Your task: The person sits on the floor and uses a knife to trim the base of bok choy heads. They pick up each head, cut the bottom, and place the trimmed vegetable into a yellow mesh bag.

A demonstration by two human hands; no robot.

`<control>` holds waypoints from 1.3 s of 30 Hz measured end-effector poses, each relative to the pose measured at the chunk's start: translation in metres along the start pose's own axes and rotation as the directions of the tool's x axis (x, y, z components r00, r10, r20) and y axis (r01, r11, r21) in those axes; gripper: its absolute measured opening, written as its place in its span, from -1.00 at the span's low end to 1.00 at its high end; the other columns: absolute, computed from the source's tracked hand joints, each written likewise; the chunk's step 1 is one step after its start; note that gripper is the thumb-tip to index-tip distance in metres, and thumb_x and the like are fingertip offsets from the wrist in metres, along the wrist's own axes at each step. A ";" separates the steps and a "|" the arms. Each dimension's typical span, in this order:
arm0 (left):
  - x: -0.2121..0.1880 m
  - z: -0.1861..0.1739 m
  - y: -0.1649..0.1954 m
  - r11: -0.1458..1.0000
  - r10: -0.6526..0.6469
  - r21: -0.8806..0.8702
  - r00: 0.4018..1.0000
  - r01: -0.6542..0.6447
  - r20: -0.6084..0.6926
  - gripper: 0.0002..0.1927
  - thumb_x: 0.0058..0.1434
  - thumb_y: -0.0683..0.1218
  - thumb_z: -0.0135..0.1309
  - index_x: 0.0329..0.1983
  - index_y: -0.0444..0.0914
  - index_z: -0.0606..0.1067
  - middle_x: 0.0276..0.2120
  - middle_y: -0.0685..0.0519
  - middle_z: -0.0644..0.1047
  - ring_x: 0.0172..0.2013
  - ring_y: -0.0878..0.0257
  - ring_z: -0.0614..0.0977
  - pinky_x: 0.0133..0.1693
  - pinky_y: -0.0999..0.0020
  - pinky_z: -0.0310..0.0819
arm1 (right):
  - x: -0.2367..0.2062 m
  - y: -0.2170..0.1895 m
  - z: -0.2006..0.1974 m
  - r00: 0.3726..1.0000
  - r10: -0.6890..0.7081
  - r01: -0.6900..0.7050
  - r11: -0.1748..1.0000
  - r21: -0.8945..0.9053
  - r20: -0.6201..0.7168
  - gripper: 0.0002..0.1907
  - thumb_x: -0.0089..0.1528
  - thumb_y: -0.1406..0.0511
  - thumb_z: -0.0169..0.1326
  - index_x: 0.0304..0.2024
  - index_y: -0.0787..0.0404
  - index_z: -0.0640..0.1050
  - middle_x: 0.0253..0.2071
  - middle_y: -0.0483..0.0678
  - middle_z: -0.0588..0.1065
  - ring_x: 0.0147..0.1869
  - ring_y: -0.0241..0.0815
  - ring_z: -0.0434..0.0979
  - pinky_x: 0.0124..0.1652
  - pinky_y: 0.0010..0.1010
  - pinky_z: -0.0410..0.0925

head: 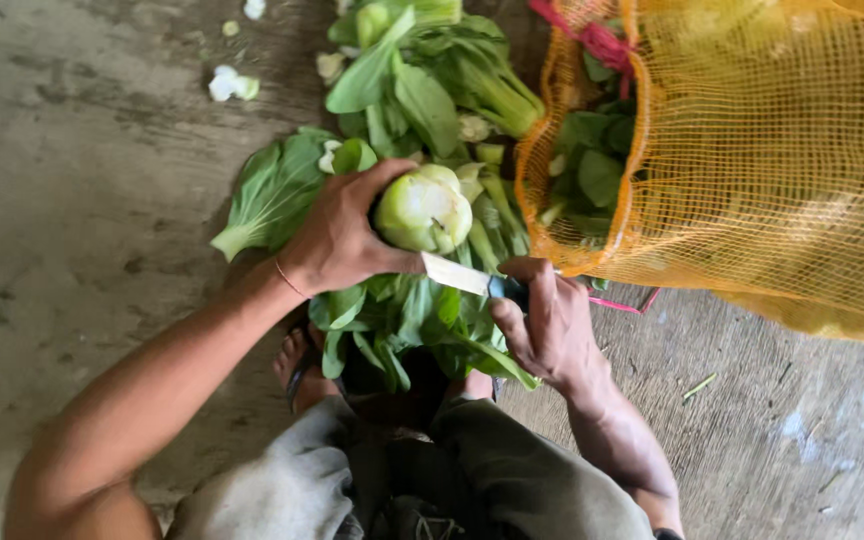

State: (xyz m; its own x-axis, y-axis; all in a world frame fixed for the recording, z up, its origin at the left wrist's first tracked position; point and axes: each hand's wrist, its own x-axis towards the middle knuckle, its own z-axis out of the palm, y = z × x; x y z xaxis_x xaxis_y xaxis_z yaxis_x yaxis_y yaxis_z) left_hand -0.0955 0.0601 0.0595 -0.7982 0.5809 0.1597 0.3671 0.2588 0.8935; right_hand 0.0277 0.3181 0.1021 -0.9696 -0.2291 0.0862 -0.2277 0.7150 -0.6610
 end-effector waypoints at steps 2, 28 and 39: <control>-0.024 -0.003 -0.001 0.999 -0.043 0.023 0.999 0.044 -0.033 -0.07 -0.08 0.29 0.49 0.21 -0.31 0.42 0.01 -0.09 0.63 0.01 0.04 0.69 0.09 0.12 0.56 | 0.012 -0.013 0.002 0.997 -0.062 0.064 0.997 -0.050 0.046 -0.59 0.35 0.09 0.14 -0.03 0.32 0.44 -0.32 0.05 0.55 -0.31 0.06 0.61 -0.28 -0.21 0.44; -0.052 0.027 -0.007 0.929 -0.129 0.371 0.942 0.005 0.310 -0.17 -0.10 0.44 0.39 0.06 -0.18 0.56 -0.24 0.01 0.59 -0.10 0.12 0.60 0.17 0.08 0.25 | 0.057 -0.030 0.026 0.939 0.015 -0.050 0.994 0.093 0.344 -0.50 0.11 0.16 0.40 0.01 0.25 0.58 -0.20 0.03 0.60 -0.20 -0.04 0.65 -0.22 -0.26 0.49; -0.073 0.086 -0.060 0.911 0.080 0.411 0.975 0.012 -0.207 0.09 0.14 0.51 0.26 0.41 -0.31 0.20 0.24 -0.23 0.32 0.24 -0.12 0.41 0.32 -0.10 0.18 | 0.024 0.060 0.112 0.793 0.587 -0.563 0.607 0.560 0.161 -0.59 0.33 0.11 0.13 -0.04 0.37 0.59 -0.31 -0.07 0.59 -0.31 -0.31 0.50 -0.33 -0.45 0.38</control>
State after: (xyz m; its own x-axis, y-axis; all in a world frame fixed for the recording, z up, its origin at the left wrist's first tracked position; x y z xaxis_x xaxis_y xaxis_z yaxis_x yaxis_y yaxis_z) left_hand -0.0184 0.0689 -0.0423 -0.8477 0.4272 0.3144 0.5211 0.5604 0.6438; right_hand 0.0007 0.2813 -0.0187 -0.8884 0.1321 -0.4397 0.4581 0.1934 -0.8676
